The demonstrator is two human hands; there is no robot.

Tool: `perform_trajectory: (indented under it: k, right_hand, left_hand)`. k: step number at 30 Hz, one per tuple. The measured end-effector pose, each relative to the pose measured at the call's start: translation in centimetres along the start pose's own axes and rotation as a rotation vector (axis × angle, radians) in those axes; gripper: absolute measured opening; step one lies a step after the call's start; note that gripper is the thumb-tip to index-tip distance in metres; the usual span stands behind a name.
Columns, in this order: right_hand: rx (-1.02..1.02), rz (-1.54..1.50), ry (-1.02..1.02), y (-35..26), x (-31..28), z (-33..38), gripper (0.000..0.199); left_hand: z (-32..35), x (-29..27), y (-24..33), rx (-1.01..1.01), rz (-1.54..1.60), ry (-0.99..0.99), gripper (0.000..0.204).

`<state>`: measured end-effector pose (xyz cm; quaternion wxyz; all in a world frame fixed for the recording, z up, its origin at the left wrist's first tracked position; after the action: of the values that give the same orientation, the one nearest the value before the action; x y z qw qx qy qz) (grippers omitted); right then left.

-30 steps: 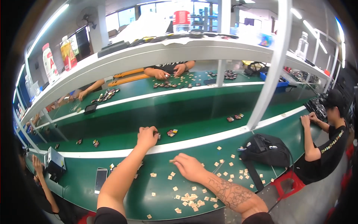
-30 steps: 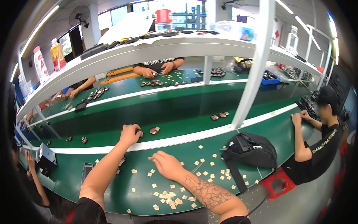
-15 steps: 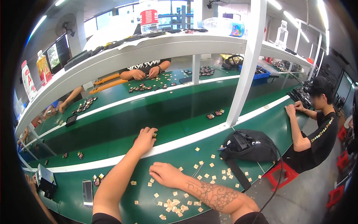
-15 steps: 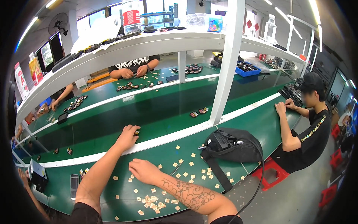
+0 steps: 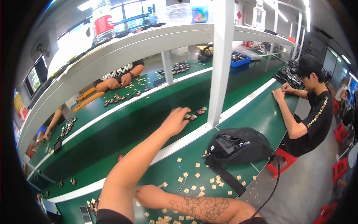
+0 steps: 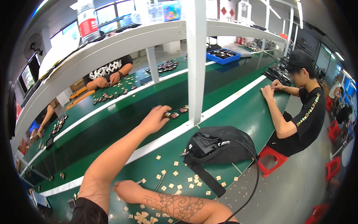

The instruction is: Assembling small electronic components or plastic enclosures at a factory workbench.

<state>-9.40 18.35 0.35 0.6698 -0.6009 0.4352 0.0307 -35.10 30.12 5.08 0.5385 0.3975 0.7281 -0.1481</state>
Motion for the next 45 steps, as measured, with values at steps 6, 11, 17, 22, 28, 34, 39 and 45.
perform_trajectory:
  k: [6, 11, 17, 22, 28, 34, 39, 45]
  right_hand:
    - [-0.404, -0.178, 0.778, 3.4, 1.2, 0.7, 0.015]
    - [-0.299, -0.245, 0.686, 6.7, 6.7, -1.0, 0.016]
    - [-0.313, -0.294, 0.532, 7.6, 9.5, -3.3, 0.017]
    - [0.024, -0.155, 0.1, 1.8, 1.9, -0.3, 0.022]
    - [-0.034, -0.043, 0.057, 0.4, 1.6, -0.7, 0.021]
    - [-0.182, -0.294, 0.32, 4.4, 4.7, 0.4, 0.029]
    - [-0.071, -0.556, 0.237, 5.2, 4.5, 0.5, 0.03]
    - [0.019, -0.737, 0.164, 3.9, 3.1, 0.5, 0.028]
  left_hand:
    - [-11.3, 12.3, -1.2, -0.008, -0.179, -0.237, 0.049]
    - [-13.3, 16.0, 0.4, 0.125, -0.379, -0.386, 0.061]
    - [-11.7, 7.8, 1.7, 0.025, -0.204, -0.052, 0.045]
    - [-5.2, 4.2, -1.0, -0.047, -0.113, -0.138, 0.021]
    - [-2.4, 3.1, -2.4, -0.209, -0.013, -0.191, 0.024]
    - [-8.0, 7.1, 3.0, 0.004, -0.129, -0.13, 0.042]
    - [-10.9, 11.0, -0.7, 0.028, -0.131, -0.292, 0.029]
    - [-10.2, 7.9, 1.7, 0.101, -0.05, -0.176, 0.025]
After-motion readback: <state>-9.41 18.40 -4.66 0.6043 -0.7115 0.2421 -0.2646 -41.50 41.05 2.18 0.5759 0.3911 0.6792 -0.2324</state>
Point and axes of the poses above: each hand's wrist, its own z-axis away from the middle knuckle, its own x-axis out of the palm, y = z × x, the point moved 5 cm from there along -z, towards the middle knuckle, and after that the axes turned 14 degrees about -z, right-handed, at the moved point
